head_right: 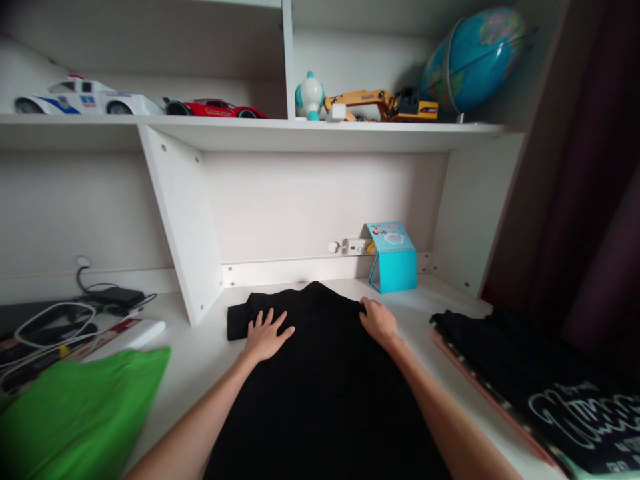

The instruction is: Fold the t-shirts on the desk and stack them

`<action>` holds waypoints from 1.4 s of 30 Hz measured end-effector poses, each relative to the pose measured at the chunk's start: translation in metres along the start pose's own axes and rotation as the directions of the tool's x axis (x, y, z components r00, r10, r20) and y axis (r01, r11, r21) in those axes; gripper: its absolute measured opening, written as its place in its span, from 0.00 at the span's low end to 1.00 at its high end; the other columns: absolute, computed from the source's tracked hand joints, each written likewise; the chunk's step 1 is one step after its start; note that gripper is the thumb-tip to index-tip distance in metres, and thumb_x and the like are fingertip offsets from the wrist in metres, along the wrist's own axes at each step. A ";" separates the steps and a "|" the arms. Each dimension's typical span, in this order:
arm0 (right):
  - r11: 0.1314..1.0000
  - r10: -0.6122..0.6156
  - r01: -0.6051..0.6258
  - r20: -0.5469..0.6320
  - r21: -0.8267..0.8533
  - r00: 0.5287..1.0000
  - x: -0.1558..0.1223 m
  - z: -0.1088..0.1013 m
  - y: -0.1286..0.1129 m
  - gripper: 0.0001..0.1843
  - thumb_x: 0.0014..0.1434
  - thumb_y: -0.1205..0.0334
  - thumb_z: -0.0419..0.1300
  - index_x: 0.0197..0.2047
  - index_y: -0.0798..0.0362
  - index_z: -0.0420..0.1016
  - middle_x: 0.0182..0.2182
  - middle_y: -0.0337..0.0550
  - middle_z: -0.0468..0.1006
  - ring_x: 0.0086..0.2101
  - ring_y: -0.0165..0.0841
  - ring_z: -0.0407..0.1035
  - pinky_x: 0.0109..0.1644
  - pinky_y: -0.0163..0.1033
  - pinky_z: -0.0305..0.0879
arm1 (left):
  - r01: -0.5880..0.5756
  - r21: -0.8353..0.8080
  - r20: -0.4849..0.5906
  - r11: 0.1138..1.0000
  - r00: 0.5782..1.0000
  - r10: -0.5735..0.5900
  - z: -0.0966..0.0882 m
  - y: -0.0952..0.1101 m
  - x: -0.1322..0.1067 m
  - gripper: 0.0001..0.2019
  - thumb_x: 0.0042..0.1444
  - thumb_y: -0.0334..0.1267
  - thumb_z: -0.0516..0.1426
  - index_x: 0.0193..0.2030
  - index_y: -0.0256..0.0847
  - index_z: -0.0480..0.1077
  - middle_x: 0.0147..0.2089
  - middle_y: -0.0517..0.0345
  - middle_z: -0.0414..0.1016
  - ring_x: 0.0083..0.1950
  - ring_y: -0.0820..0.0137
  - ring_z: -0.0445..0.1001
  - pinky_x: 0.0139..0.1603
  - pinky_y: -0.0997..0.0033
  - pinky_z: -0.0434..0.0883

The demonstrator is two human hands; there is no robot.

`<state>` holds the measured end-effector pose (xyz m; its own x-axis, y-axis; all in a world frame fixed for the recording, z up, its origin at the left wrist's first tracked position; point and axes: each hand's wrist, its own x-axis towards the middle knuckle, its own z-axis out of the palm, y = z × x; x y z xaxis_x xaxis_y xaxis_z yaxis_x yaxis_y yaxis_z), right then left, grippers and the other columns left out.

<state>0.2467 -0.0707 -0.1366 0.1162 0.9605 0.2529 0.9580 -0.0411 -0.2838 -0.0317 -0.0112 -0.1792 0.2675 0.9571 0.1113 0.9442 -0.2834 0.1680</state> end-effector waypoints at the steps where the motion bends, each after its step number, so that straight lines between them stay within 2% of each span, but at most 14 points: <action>1: 0.999 -0.051 0.051 -0.018 0.009 0.999 -0.009 -0.003 -0.018 0.16 0.58 0.69 0.46 0.49 0.54 0.65 0.43 0.49 0.69 0.41 0.36 0.66 0.43 0.40 0.60 | 0.001 -0.002 -0.006 1.000 1.000 -0.001 0.001 0.000 0.001 0.36 0.52 0.65 0.35 0.64 0.49 0.49 0.67 0.49 0.43 0.65 0.44 0.38 0.58 0.43 0.42; 3: 0.962 -0.271 0.270 0.037 0.041 0.962 -0.037 -0.010 -0.053 0.18 0.56 0.72 0.46 0.48 0.48 0.67 0.45 0.44 0.68 0.42 0.33 0.65 0.44 0.37 0.59 | 0.000 0.005 -0.021 1.000 1.000 0.000 0.003 -0.001 0.002 0.34 0.54 0.62 0.38 0.64 0.49 0.49 0.67 0.48 0.43 0.65 0.44 0.39 0.58 0.42 0.43; 6: 0.758 -0.652 0.633 0.227 0.158 0.724 -0.079 -0.021 -0.086 0.17 0.53 0.71 0.51 0.44 0.46 0.70 0.43 0.39 0.69 0.43 0.32 0.65 0.45 0.35 0.59 | -0.021 0.065 -0.001 0.998 1.000 0.021 0.005 -0.003 0.003 0.29 0.56 0.50 0.43 0.63 0.44 0.51 0.66 0.47 0.47 0.65 0.45 0.39 0.57 0.43 0.44; 8: 0.690 -0.723 0.674 0.276 0.262 0.633 -0.089 -0.026 -0.089 0.13 0.55 0.66 0.52 0.43 0.47 0.70 0.43 0.40 0.69 0.41 0.32 0.67 0.43 0.35 0.61 | -0.032 0.119 0.031 0.992 0.999 0.028 0.005 -0.003 0.002 0.28 0.54 0.43 0.45 0.62 0.38 0.56 0.64 0.44 0.52 0.65 0.45 0.37 0.58 0.44 0.44; 9: 0.721 -0.693 0.631 0.264 0.288 0.671 -0.087 -0.027 -0.085 0.11 0.56 0.64 0.52 0.42 0.48 0.69 0.43 0.40 0.69 0.38 0.31 0.68 0.41 0.34 0.61 | -0.031 0.134 0.040 0.991 0.999 0.025 0.004 -0.003 0.002 0.28 0.53 0.41 0.45 0.61 0.35 0.58 0.63 0.43 0.53 0.65 0.45 0.37 0.58 0.44 0.44; 12: 0.899 -0.417 0.376 0.178 0.225 0.891 -0.059 -0.018 -0.063 0.14 0.59 0.57 0.49 0.46 0.51 0.66 0.42 0.44 0.70 0.34 0.30 0.68 0.40 0.35 0.61 | -0.012 0.120 0.037 0.993 0.999 0.007 0.003 -0.001 0.001 0.29 0.54 0.42 0.44 0.62 0.35 0.55 0.65 0.45 0.49 0.65 0.46 0.37 0.58 0.45 0.44; 14: 0.964 -0.237 0.214 0.145 0.157 0.961 -0.037 -0.004 -0.050 0.23 0.58 0.52 0.50 0.53 0.54 0.61 0.41 0.47 0.72 0.32 0.32 0.69 0.40 0.36 0.61 | -0.004 0.098 0.023 0.995 1.000 0.001 0.003 0.000 0.001 0.30 0.54 0.42 0.44 0.64 0.38 0.50 0.66 0.48 0.46 0.66 0.47 0.37 0.58 0.46 0.45; 17: 0.979 -0.185 0.162 0.209 0.126 0.960 -0.016 0.015 -0.043 0.27 0.55 0.51 0.53 0.54 0.57 0.61 0.34 0.45 0.75 0.29 0.32 0.70 0.35 0.34 0.62 | 0.011 0.081 0.001 0.997 1.000 -0.011 0.004 -0.001 0.001 0.32 0.51 0.40 0.45 0.65 0.37 0.48 0.67 0.50 0.44 0.66 0.48 0.38 0.59 0.47 0.45; 21: 0.980 -0.197 0.191 0.243 0.049 0.950 -0.012 0.023 -0.054 0.12 0.50 0.60 0.57 0.39 0.54 0.73 0.32 0.43 0.75 0.34 0.35 0.70 0.36 0.35 0.60 | -0.003 0.056 -0.001 0.998 1.000 0.003 0.004 -0.001 0.000 0.33 0.49 0.39 0.46 0.65 0.37 0.48 0.66 0.50 0.46 0.65 0.46 0.38 0.59 0.46 0.45; 27: 0.971 -0.214 0.236 0.294 -0.043 0.932 0.014 -0.013 -0.061 0.04 0.47 0.66 0.59 0.29 0.51 0.74 0.28 0.38 0.76 0.32 0.31 0.71 0.34 0.31 0.60 | -0.002 -0.001 0.008 1.000 1.000 0.002 0.004 -0.001 -0.001 0.31 0.53 0.46 0.44 0.65 0.43 0.49 0.67 0.51 0.42 0.65 0.46 0.37 0.59 0.43 0.42; 31: 0.973 0.024 -0.006 0.075 -0.229 0.997 0.058 -0.060 -0.035 0.13 0.60 0.61 0.51 0.43 0.58 0.70 0.37 0.46 0.74 0.38 0.33 0.69 0.42 0.40 0.63 | 0.007 -0.057 0.016 0.998 1.000 -0.006 0.003 0.000 -0.003 0.35 0.53 0.63 0.37 0.64 0.48 0.50 0.68 0.52 0.40 0.66 0.46 0.35 0.59 0.42 0.40; 34: 0.934 0.164 -0.196 -0.128 -0.300 0.978 0.075 -0.070 -0.025 0.21 0.61 0.56 0.50 0.56 0.56 0.58 0.52 0.50 0.63 0.46 0.38 0.64 0.48 0.51 0.62 | 0.021 -0.073 0.038 0.997 0.999 -0.018 0.001 0.000 -0.004 0.37 0.52 0.66 0.34 0.65 0.49 0.47 0.68 0.53 0.37 0.66 0.47 0.33 0.60 0.43 0.38; 38: 0.956 0.045 -0.044 -0.003 -0.290 0.999 0.057 -0.026 -0.044 0.23 0.62 0.55 0.48 0.56 0.57 0.60 0.53 0.57 0.61 0.49 0.44 0.62 0.49 0.49 0.59 | 0.025 -0.058 0.012 0.998 1.000 -0.025 0.002 0.000 -0.004 0.38 0.51 0.66 0.33 0.65 0.49 0.45 0.68 0.52 0.36 0.66 0.49 0.33 0.60 0.44 0.39; 42: 0.966 -0.095 0.143 0.220 -0.214 0.971 0.017 0.041 -0.063 0.32 0.56 0.40 0.46 0.59 0.46 0.58 0.58 0.52 0.58 0.55 0.51 0.54 0.52 0.54 0.54 | 0.052 -0.038 -0.039 0.998 0.998 -0.054 0.008 -0.001 -0.002 0.42 0.50 0.68 0.34 0.65 0.44 0.45 0.67 0.47 0.39 0.66 0.48 0.34 0.60 0.45 0.40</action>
<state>0.1781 -0.0407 -0.1523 -0.0359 0.9970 0.0690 0.9985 0.0387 -0.0398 -0.0316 -0.0126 -0.1874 0.2087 0.9678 0.1403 0.9489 -0.2352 0.2106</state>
